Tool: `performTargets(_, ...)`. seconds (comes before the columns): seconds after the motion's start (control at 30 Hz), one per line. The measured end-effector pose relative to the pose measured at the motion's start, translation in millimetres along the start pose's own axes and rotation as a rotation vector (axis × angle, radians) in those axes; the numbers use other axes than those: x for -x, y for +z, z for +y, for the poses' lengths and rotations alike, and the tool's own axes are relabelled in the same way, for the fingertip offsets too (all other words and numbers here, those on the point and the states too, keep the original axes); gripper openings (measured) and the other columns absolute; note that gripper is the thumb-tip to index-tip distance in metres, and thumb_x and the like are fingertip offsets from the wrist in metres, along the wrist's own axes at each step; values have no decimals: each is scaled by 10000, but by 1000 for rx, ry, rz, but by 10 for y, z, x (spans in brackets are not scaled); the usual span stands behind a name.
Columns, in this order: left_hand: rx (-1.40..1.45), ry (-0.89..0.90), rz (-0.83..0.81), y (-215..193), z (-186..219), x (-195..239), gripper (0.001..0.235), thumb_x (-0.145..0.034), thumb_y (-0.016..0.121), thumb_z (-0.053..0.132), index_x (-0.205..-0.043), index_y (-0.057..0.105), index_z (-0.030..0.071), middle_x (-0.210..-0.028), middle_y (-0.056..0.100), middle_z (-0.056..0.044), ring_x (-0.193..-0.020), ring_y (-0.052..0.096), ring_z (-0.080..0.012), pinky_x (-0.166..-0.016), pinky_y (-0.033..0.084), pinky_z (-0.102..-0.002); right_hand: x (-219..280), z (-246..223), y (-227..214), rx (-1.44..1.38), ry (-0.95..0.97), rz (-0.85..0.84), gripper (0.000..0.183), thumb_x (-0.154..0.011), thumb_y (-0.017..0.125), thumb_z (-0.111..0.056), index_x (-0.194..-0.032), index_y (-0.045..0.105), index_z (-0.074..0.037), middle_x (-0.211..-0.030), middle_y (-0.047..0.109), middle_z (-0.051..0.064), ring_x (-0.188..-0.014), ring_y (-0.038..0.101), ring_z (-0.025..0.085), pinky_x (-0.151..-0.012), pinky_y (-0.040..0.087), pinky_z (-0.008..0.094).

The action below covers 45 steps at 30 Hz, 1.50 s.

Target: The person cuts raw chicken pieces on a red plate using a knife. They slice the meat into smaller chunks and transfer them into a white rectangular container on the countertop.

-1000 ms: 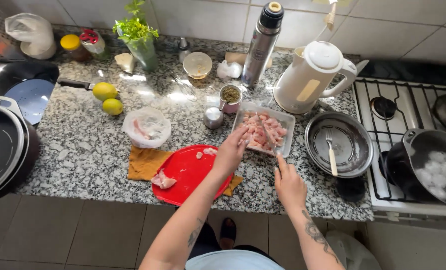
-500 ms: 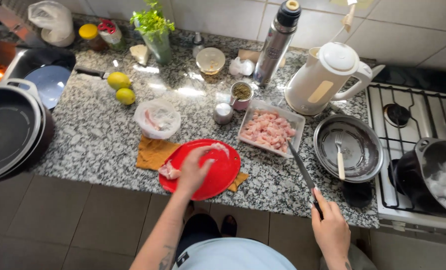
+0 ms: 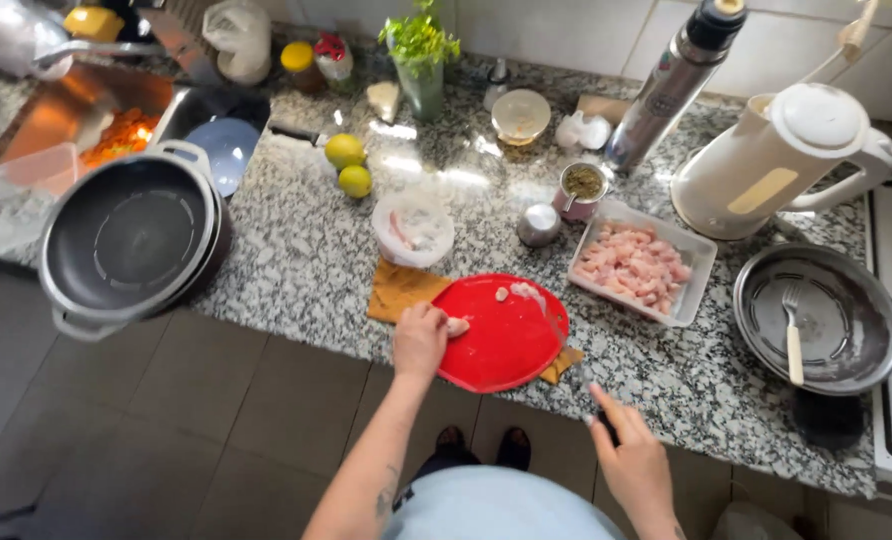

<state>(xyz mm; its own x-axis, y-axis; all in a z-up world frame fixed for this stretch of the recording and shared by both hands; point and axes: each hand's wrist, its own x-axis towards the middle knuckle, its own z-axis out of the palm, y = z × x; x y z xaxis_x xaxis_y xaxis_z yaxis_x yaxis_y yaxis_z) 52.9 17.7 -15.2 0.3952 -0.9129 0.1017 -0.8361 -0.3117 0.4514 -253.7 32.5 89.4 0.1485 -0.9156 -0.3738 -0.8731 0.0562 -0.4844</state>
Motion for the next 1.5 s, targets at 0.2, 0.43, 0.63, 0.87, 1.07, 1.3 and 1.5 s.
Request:
performTargets(0.2,15,78,-65,-46,193,-37,294,-820,643,431,-724,637,153,-788,599,-9,-754,540,-240,-663,424,-409,17,-297,415,62,-61,-112,408,-860,479,-379,-1267,501,-389,-1102,622,-44,-908,642,280,-716,501,409)
performTargets(0.43,99,137,-104,-148,42,20,264,-752,634,156,-1016,616,140,-1001,604,-11,-917,536,-256,-755,425,-427,74,-389,555,97,75,-87,420,-893,411,-368,-1307,462,-322,-1264,579,-59,-932,657,300,-729,515,424)
performTargets(0.63,276,213,-31,-7,34,5,45,-762,701,160,-768,657,157,-763,676,43,-771,564,-209,-712,390,-377,99,-526,731,89,-28,-74,351,-916,391,-337,-1250,447,-243,-1096,664,29,-797,654,400,-651,497,490)
performTargets(0.87,326,329,0,122,21,10,55,-712,665,78,-734,632,116,-768,661,-2,-768,575,-231,-739,433,-380,11,-123,1398,470,-349,236,345,-904,487,-353,-1194,447,-170,-670,488,23,-431,574,331,-332,437,429)
performTargets(1.07,359,376,-46,565,62,69,102,-709,667,71,-777,619,130,-797,637,-22,-816,588,-237,-753,480,-340,-433,-290,1566,548,-349,290,300,-916,467,-332,-1119,465,-112,-608,533,52,-466,625,288,-357,489,386)
performTargets(1.3,295,323,-36,680,85,67,110,-728,699,136,-810,649,190,-827,637,16,-888,612,-194,-835,509,-305,-547,-292,1571,473,-307,224,272,-904,452,-307,-1070,505,-99,-642,594,83,-595,681,289,-449,557,380)
performTargets(1.5,259,332,-45,616,128,180,76,-764,681,158,-811,639,202,-841,628,39,-891,608,-164,-814,514,-285,-513,-261,1517,426,-269,184,279,-926,439,-337,-1069,484,-102,-647,595,102,-595,675,322,-469,556,431)
